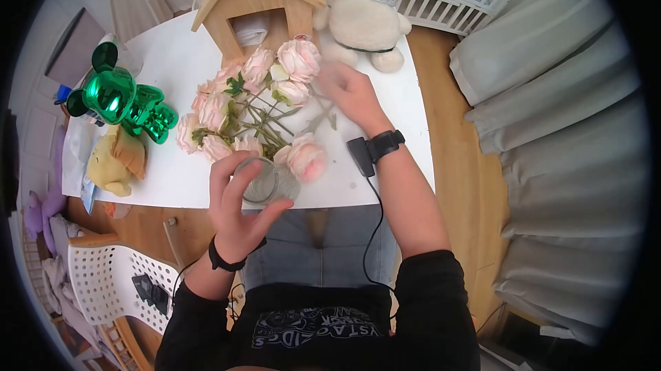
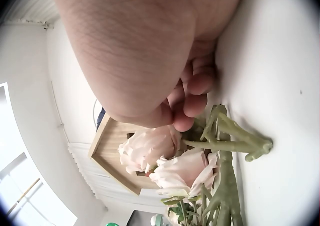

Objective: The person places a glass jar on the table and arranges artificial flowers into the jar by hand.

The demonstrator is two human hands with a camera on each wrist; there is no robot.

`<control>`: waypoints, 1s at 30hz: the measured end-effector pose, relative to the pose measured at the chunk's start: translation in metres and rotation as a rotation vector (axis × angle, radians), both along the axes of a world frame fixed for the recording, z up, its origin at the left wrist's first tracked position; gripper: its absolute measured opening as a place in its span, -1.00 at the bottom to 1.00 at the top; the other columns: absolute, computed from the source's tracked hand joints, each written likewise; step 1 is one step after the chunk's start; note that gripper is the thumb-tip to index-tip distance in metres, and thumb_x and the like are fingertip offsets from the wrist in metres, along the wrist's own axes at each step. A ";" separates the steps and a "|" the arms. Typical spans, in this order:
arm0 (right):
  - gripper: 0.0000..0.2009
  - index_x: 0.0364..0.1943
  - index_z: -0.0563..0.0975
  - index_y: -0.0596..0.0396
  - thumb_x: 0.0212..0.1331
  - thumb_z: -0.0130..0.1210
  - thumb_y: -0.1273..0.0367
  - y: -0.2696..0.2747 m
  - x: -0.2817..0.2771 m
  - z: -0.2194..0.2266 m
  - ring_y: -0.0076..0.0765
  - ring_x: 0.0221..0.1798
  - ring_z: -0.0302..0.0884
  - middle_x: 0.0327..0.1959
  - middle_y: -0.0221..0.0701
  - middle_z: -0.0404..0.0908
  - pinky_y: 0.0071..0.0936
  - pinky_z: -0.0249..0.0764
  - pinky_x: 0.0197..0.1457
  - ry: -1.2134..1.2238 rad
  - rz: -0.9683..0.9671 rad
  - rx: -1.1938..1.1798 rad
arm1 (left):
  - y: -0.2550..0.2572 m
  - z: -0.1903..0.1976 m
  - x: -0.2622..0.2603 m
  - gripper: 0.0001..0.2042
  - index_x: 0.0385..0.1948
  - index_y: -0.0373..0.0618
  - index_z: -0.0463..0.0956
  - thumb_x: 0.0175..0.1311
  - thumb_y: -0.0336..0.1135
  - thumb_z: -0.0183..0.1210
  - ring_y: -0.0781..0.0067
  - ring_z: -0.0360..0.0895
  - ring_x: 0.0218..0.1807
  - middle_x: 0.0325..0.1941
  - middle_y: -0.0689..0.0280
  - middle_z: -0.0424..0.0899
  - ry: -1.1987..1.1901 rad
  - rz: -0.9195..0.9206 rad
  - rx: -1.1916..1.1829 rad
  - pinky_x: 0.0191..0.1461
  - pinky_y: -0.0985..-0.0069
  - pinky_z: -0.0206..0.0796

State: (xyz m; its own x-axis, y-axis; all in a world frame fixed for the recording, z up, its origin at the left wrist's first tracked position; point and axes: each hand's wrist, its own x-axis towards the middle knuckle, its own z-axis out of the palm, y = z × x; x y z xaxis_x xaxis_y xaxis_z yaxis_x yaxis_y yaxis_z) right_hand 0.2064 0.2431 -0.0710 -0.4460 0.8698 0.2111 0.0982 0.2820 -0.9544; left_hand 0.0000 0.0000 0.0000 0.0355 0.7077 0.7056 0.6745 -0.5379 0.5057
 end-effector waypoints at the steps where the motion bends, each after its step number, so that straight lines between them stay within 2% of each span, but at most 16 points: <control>1: -0.88 0.00 0.59 0.18 0.51 0.08 0.50 0.000 0.000 0.000 -0.66 -0.23 0.54 -0.26 -0.51 0.64 -0.64 0.46 -0.14 0.006 0.004 -0.005 | 0.002 -0.001 0.003 -0.22 0.27 -0.20 0.51 -0.07 -0.23 0.68 -0.03 0.55 0.15 0.18 0.04 0.62 0.000 0.000 0.000 0.18 0.15 0.43; 3: -0.88 0.00 0.59 0.18 0.51 0.09 0.50 -0.001 0.000 0.000 -0.66 -0.23 0.54 -0.26 -0.51 0.64 -0.64 0.46 -0.14 0.017 0.002 -0.008 | 0.005 -0.004 0.006 -0.07 0.40 -0.19 0.36 -0.07 -0.20 0.68 -0.05 0.55 0.15 0.23 0.02 0.60 -0.104 0.003 -0.034 0.25 0.09 0.39; 7: -0.88 0.00 0.59 0.17 0.51 0.09 0.50 -0.001 0.000 -0.002 -0.66 -0.20 0.56 -0.25 -0.53 0.65 -0.64 0.47 -0.12 0.021 -0.005 -0.007 | 0.000 -0.013 0.005 0.01 0.46 -0.23 0.25 -0.05 -0.12 0.67 -0.10 0.50 0.25 0.31 0.01 0.57 -0.146 -0.010 -0.111 0.37 0.04 0.31; 9: -0.88 0.00 0.59 0.17 0.51 0.10 0.50 0.000 0.000 -0.003 -0.66 -0.20 0.56 -0.24 -0.53 0.65 -0.64 0.48 -0.12 -0.007 -0.008 -0.003 | -0.005 -0.019 -0.002 -0.05 0.42 -0.29 0.29 0.03 0.01 0.60 -0.18 0.40 0.41 0.38 0.03 0.53 -0.055 0.009 -0.182 0.47 -0.04 0.21; 10: -0.88 0.01 0.59 0.17 0.50 0.10 0.50 0.001 -0.001 -0.003 -0.66 -0.20 0.57 -0.24 -0.53 0.66 -0.64 0.48 -0.11 -0.032 -0.013 0.000 | -0.005 -0.020 -0.007 -0.05 0.42 -0.29 0.29 0.03 0.01 0.60 -0.18 0.40 0.41 0.38 0.03 0.53 -0.052 0.007 -0.179 0.47 -0.04 0.21; 12: -0.88 0.01 0.59 0.18 0.50 0.12 0.49 0.000 -0.001 -0.004 -0.67 -0.20 0.57 -0.24 -0.54 0.66 -0.64 0.49 -0.11 -0.028 -0.009 0.008 | -0.009 -0.022 -0.019 -0.15 0.31 -0.33 0.40 0.05 0.03 0.56 -0.24 0.28 0.53 0.42 0.04 0.51 0.279 0.068 -0.235 0.52 -0.13 0.13; 13: -0.87 0.01 0.59 0.18 0.49 0.14 0.49 -0.001 -0.001 -0.004 -0.69 -0.19 0.57 -0.24 -0.55 0.66 -0.64 0.49 -0.11 -0.027 0.000 0.020 | -0.011 -0.025 -0.025 -0.15 0.31 -0.33 0.40 0.05 0.03 0.56 -0.24 0.28 0.53 0.42 0.04 0.51 0.281 0.071 -0.240 0.52 -0.13 0.13; 15: -0.88 -0.01 0.60 0.18 0.47 0.17 0.48 -0.003 -0.002 -0.002 -0.72 -0.21 0.54 -0.24 -0.56 0.65 -0.66 0.48 -0.13 -0.040 0.002 0.028 | -0.012 -0.031 -0.033 -0.27 0.18 -0.31 0.52 0.01 -0.02 0.54 -0.28 0.26 0.55 0.43 0.05 0.49 0.384 0.082 -0.216 0.51 -0.19 0.14; 18: -0.88 -0.04 0.62 0.17 0.44 0.23 0.46 -0.007 -0.001 0.004 -0.77 -0.25 0.48 -0.25 -0.61 0.65 -0.69 0.43 -0.16 -0.097 0.000 0.040 | -0.010 -0.034 -0.036 -0.35 0.10 -0.26 0.59 -0.02 -0.08 0.55 -0.26 0.28 0.53 0.42 0.07 0.49 0.355 0.047 -0.202 0.49 -0.15 0.17; 25: -0.84 -0.04 0.65 0.12 0.36 0.33 0.45 -0.010 0.001 0.009 -0.80 -0.33 0.36 -0.30 -0.69 0.59 -0.72 0.33 -0.25 -0.134 0.050 0.077 | -0.006 -0.030 -0.036 -0.34 0.11 -0.16 0.60 -0.05 -0.04 0.57 -0.19 0.33 0.41 0.34 0.10 0.48 0.345 0.087 -0.221 0.46 -0.07 0.22; 30: -0.75 -0.02 0.66 0.10 0.25 0.41 0.45 -0.013 0.000 0.012 -0.71 -0.32 0.34 -0.23 -0.62 0.59 -0.67 0.35 -0.24 -0.198 0.045 0.202 | 0.006 -0.033 -0.037 -0.33 0.12 -0.16 0.60 -0.06 -0.04 0.59 -0.18 0.32 0.40 0.31 0.10 0.47 0.330 0.118 -0.228 0.44 -0.07 0.20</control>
State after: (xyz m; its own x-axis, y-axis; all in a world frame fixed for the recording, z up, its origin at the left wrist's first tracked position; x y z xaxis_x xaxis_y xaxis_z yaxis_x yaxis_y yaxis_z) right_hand 0.2062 0.2298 -0.0591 -0.5330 0.7973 0.2833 0.2602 0.4730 -0.8418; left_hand -0.0370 0.0061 -0.0333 0.1426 0.8570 0.4951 0.8705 -0.3467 0.3494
